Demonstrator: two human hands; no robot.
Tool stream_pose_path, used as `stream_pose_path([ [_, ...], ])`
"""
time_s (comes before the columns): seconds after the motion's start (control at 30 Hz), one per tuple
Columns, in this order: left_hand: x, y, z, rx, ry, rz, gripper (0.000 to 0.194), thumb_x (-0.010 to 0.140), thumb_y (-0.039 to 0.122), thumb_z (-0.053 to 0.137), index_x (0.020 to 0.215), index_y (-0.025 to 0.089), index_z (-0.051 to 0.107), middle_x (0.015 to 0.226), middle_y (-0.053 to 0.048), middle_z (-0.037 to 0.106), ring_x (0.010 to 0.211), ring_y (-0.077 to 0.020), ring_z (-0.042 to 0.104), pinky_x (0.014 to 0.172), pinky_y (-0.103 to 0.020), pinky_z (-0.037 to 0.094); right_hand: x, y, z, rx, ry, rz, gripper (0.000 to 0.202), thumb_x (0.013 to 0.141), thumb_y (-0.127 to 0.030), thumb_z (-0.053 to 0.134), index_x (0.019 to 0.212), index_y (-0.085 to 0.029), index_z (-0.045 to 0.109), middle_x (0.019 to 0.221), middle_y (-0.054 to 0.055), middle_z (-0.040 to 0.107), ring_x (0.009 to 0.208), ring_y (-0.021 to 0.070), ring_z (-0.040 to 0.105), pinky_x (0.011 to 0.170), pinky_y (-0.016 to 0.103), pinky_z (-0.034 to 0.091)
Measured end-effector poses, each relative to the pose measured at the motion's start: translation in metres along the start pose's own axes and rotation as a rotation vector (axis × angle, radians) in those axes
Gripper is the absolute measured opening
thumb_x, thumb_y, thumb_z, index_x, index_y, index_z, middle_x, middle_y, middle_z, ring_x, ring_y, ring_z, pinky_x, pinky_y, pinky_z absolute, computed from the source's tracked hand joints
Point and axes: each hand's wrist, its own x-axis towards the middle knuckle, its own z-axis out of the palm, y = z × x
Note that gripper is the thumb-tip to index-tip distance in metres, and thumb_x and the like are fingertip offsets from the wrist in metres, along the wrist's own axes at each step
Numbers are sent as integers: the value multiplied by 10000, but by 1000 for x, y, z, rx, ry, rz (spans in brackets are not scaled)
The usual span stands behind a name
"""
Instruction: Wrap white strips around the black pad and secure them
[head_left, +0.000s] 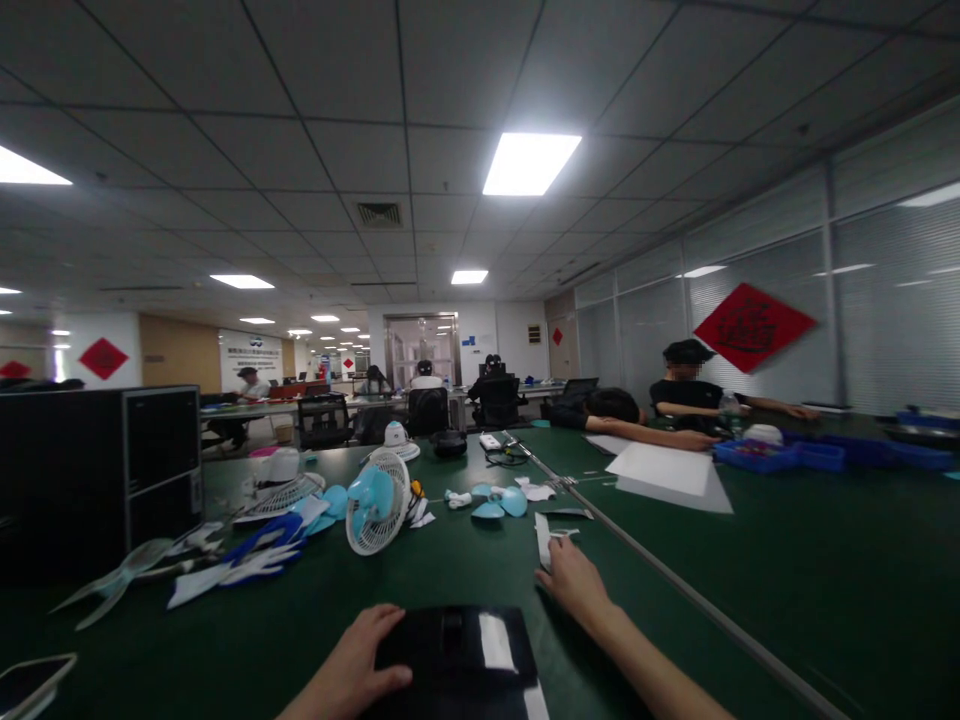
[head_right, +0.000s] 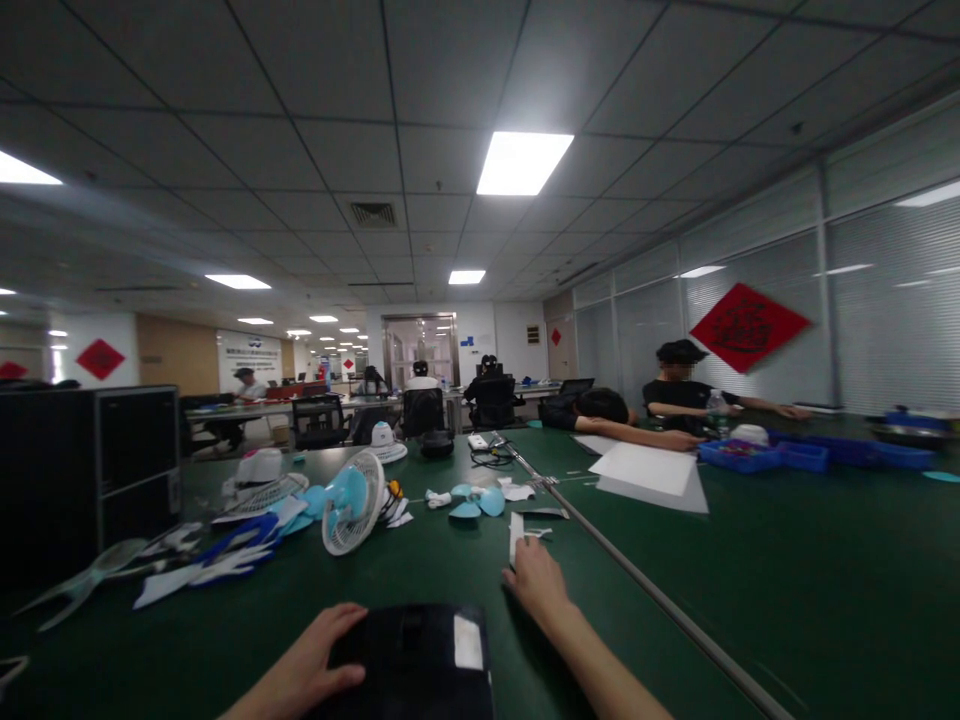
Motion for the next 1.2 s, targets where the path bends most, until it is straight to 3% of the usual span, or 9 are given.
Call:
stream_pose_path([
  [0.27, -1, 3, -2, 5, -3, -23, 784, 703, 561, 653, 1387, 216, 482, 1489, -83, 420, 1369, -288, 367, 1168, -395, 260, 0, 2, 3, -24, -52, 15, 223, 897, -234, 552, 1056, -104, 636, 1142, 193, 624, 1003, 292, 648, 825, 338, 486],
  [0.5, 1, 1, -1, 18, 20, -13, 791, 693, 576, 654, 1371, 199, 500, 1468, -95, 445, 1352, -293, 385, 1163, -383, 265, 3, 4, 5, -14, -57, 31, 246, 918, -155, 441, 1014, -97, 660, 1065, 190, 660, 957, 271, 670, 773, 310, 483],
  [0.77, 2, 3, 0, 35, 19, -45, 797, 706, 606, 633, 1373, 192, 496, 1466, -104, 442, 1357, -286, 380, 1163, -361, 256, 5, 17, -4, 36, -34, 105, 257, 853, -85, 441, 949, -122, 676, 1027, 178, 693, 937, 273, 677, 739, 308, 461],
  [1.03, 4, 4, -1, 71, 34, -58, 819, 739, 621, 589, 1394, 144, 466, 1471, -126, 430, 1346, -283, 394, 1148, -349, 279, 6, 57, -42, 84, 104, 216, 334, 904, -139, 343, 963, -129, 672, 1008, 159, 704, 963, 255, 665, 743, 285, 442],
  [1.2, 6, 5, -2, 88, 51, -60, 806, 743, 617, 586, 1384, 141, 478, 1461, -129, 444, 1346, -276, 398, 1149, -343, 282, -1, 49, -59, 312, 308, 192, 372, 902, -256, 355, 1026, -164, 694, 1039, 122, 718, 956, 249, 660, 800, 280, 454],
])
